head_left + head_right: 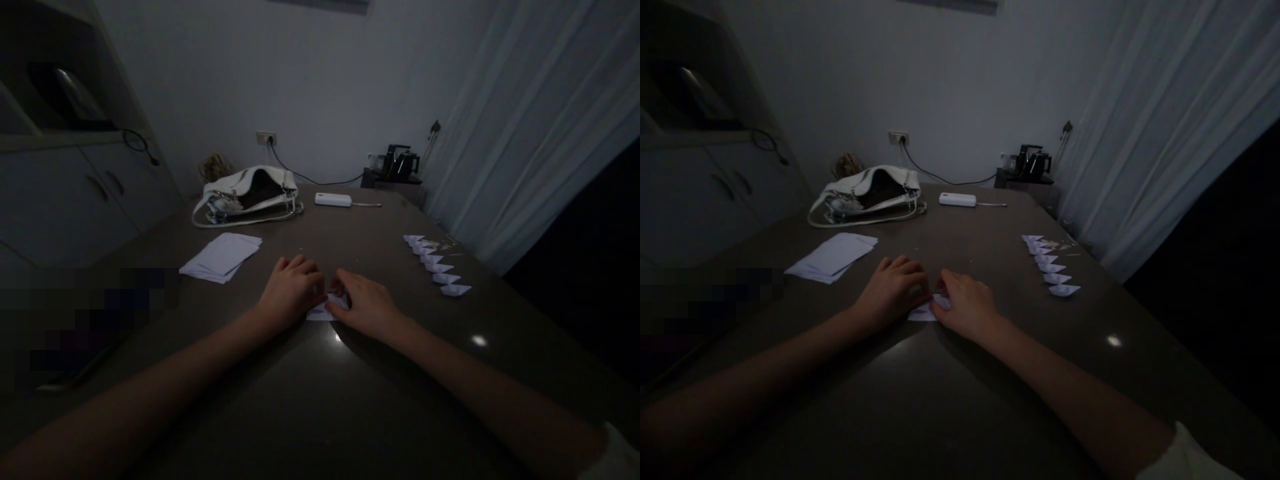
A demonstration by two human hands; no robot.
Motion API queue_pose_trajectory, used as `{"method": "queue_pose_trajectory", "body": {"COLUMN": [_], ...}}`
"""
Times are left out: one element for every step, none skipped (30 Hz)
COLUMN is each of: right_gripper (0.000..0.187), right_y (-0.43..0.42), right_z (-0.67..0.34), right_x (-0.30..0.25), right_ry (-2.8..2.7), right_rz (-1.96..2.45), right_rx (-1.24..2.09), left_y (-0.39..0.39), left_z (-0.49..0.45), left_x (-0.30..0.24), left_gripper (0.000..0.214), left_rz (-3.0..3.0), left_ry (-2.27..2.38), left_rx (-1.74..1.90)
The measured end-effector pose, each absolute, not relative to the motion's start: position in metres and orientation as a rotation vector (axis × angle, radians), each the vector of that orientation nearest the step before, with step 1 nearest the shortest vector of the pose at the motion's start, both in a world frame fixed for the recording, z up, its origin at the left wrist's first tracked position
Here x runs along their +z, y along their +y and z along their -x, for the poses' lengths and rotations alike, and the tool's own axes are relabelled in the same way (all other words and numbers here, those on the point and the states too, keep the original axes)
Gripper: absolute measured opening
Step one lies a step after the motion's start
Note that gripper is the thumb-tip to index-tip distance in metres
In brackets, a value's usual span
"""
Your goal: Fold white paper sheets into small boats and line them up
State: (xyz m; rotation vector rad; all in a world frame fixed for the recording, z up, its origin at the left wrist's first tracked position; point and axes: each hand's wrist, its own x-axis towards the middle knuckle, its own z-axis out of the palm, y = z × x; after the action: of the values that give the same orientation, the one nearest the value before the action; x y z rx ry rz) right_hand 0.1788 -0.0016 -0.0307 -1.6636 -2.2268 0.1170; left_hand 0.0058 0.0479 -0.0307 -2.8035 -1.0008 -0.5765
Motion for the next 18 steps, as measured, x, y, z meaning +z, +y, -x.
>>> {"method": "queue_pose_trajectory", "body": {"right_gripper": [0.022,0.021,0.021,0.020,0.020,0.020,0.021,0.021,0.022,0.022,0.022,0.022,0.022,0.022,0.022,0.022,0.022,0.022], "right_y": [-0.002,-0.002,-0.002,-0.001,-0.001,-0.001,-0.001,-0.001,-0.001,-0.001,-0.001,-0.001,-0.001,-0.001,-0.001,-0.001,-0.002,-0.002], "right_z": [-0.179,-0.179,-0.179,-0.179,-0.179,-0.179,-0.179,-0.179,-0.179,-0.179,-0.179,-0.179,-0.179,-0.179,-0.180,-0.180,-0.180,-0.180], "right_x": [-0.030,-0.030,-0.030,-0.030,-0.030,-0.030,-0.031,-0.031,-0.031,-0.031,-0.031,-0.031,-0.031,-0.031,-0.031,-0.031,-0.031,-0.031], "right_ry": [-2.229,-2.230,-2.230,-2.228,-2.227,-2.226,-2.226,-2.226,-2.227,-2.226,-2.227,-2.228,-2.230,-2.230,-2.230,-2.230,-2.230,-2.230], "right_rz": [1.667,1.672,1.677,1.679,1.676,1.674,1.675,1.676,1.676,1.676,1.675,1.674,1.674,1.675,1.677,1.681,1.685,1.686], "right_rx": [0.113,0.110,0.108,0.107,0.108,0.108,0.108,0.108,0.108,0.106,0.103,0.099,0.096,0.094,0.097,0.101,0.104,0.105], "left_y": [0.048,0.047,0.047,0.046,0.045,0.045,0.044,0.044,0.044,0.044,0.044,0.044,0.044,0.044,0.044,0.044,0.044,0.044], "left_z": [-0.006,-0.006,-0.006,-0.006,-0.006,-0.005,-0.005,-0.005,-0.004,-0.003,-0.002,-0.001,0.000,0.000,0.001,0.002,0.002,0.003], "left_x": [-0.028,-0.026,-0.024,-0.022,-0.020,-0.019,-0.018,-0.017,-0.017,-0.017,-0.016,-0.016,-0.016,-0.015,-0.015,-0.015,-0.014,-0.014], "left_gripper": [0.010,0.009,0.008,0.007,0.007,0.008,0.008,0.008,0.008,0.009,0.009,0.009,0.009,0.009,0.009,0.008,0.008,0.007], "left_rz": [2.795,2.790,2.786,2.788,2.789,2.790,2.792,2.795,2.797,2.799,2.801,2.803,2.804,2.802,2.800,2.798,2.796,2.797], "left_ry": [-0.962,-0.921,-0.881,-0.842,-0.807,-0.776,-0.746,-0.719,-0.696,-0.678,-0.667,-0.661,-0.661,-0.664,-0.667,-0.671,-0.675,-0.682], "left_rx": [-0.536,-0.498,-0.467,-0.438,-0.410,-0.387,-0.370,-0.361,-0.358,-0.362,-0.365,-0.363,-0.355,-0.342,-0.326,-0.309,-0.292,-0.278]}}
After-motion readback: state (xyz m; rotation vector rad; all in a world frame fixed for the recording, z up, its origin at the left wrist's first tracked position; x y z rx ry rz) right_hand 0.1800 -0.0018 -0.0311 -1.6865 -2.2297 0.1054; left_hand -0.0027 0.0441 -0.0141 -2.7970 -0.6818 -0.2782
